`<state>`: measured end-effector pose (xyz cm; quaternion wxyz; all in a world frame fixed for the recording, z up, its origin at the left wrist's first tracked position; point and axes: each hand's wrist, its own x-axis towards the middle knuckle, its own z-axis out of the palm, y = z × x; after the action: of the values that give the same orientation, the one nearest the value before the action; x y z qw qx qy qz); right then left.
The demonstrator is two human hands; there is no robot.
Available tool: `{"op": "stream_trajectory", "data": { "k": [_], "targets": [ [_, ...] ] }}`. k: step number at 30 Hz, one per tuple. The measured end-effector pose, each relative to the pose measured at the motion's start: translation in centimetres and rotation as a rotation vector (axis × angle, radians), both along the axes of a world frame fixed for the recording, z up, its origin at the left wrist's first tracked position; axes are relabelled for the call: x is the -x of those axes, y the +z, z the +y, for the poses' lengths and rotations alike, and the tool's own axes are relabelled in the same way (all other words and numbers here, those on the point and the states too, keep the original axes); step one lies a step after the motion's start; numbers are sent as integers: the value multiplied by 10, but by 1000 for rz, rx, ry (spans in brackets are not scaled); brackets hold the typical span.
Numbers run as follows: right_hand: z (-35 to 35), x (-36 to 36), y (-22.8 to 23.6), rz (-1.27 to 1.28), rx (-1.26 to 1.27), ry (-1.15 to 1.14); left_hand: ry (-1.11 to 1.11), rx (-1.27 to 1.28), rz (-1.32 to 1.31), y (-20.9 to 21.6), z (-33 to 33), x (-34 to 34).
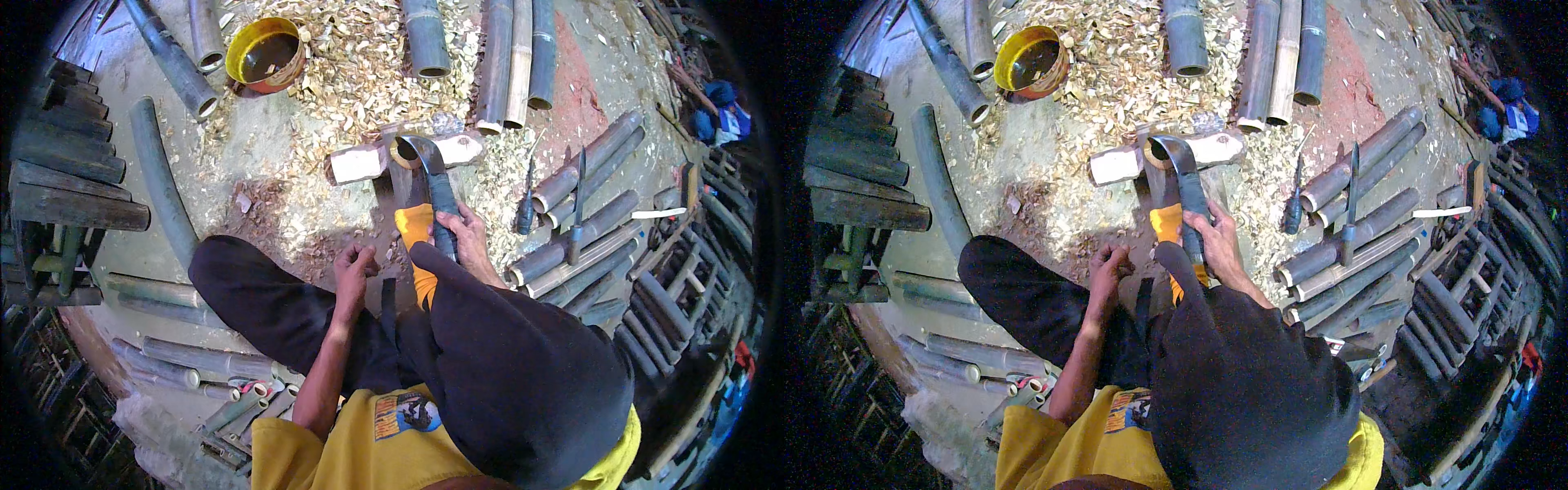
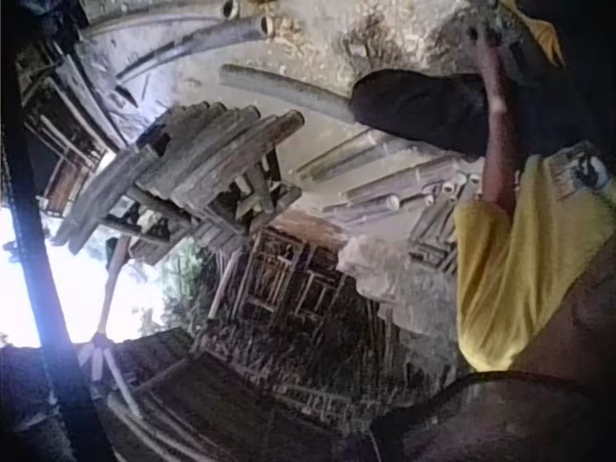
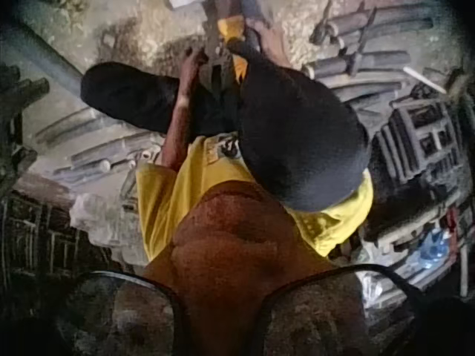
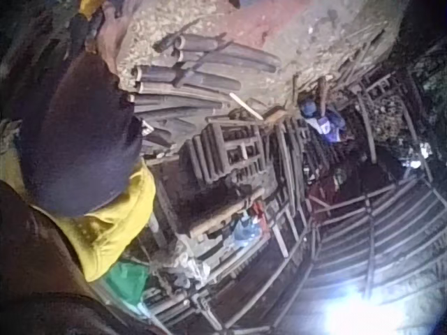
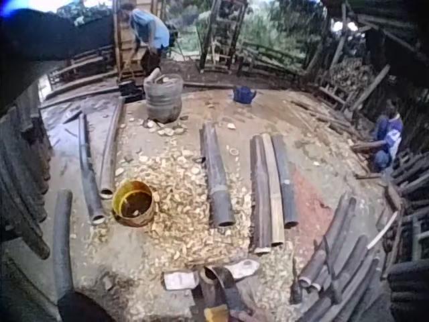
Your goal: The person uses a curved blade to shave and carve the inner surface of a bamboo pipe, occasionally wiping the blade with a cloth.
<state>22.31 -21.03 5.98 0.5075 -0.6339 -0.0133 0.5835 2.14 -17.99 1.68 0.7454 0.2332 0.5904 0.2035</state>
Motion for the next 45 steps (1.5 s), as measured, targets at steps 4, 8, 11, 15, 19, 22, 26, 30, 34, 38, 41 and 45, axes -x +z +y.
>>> {"op": "stream_trajectory", "data": {
  "k": [4,8,11,15,19,22,26,30,34,38,41,45],
  "targets": [
    [-6,-5,-27,6,13,84,-20,-21,11,7,4,-9],
    [-5,6,-21,-29,9,-6,8,-24,26,8,4,-9],
    [1,-4,-1,-35,13,16,11,-29,3,7,3,-9],
    [-8,-9,-24,-135,63,103,-49,-32,14,6,4,-11],
    [-5,-6,-8,-137,25,129,-35,-42,18,2,4,-4],
    [-7,-14,-3,-127,21,54,-63,-53,35,6,4,-9],
    [-21,-17,-7,-156,16,-28,-67,-59,1,4,5,-9],
    [-13,-25,26,-188,65,23,-51,-57,-5,3,2,-9],
    [34,-31,35,-409,-85,178,-21,-38,0,-5,-2,-9],
    [134,-30,-7,-419,-348,444,-36,-36,36,-6,-5,-6],
    [226,4,-14,-366,-387,389,-43,-63,38,-10,-2,1],
    [321,17,-57,-106,-360,432,-58,-30,87,-12,-1,-4]
  ]
}}
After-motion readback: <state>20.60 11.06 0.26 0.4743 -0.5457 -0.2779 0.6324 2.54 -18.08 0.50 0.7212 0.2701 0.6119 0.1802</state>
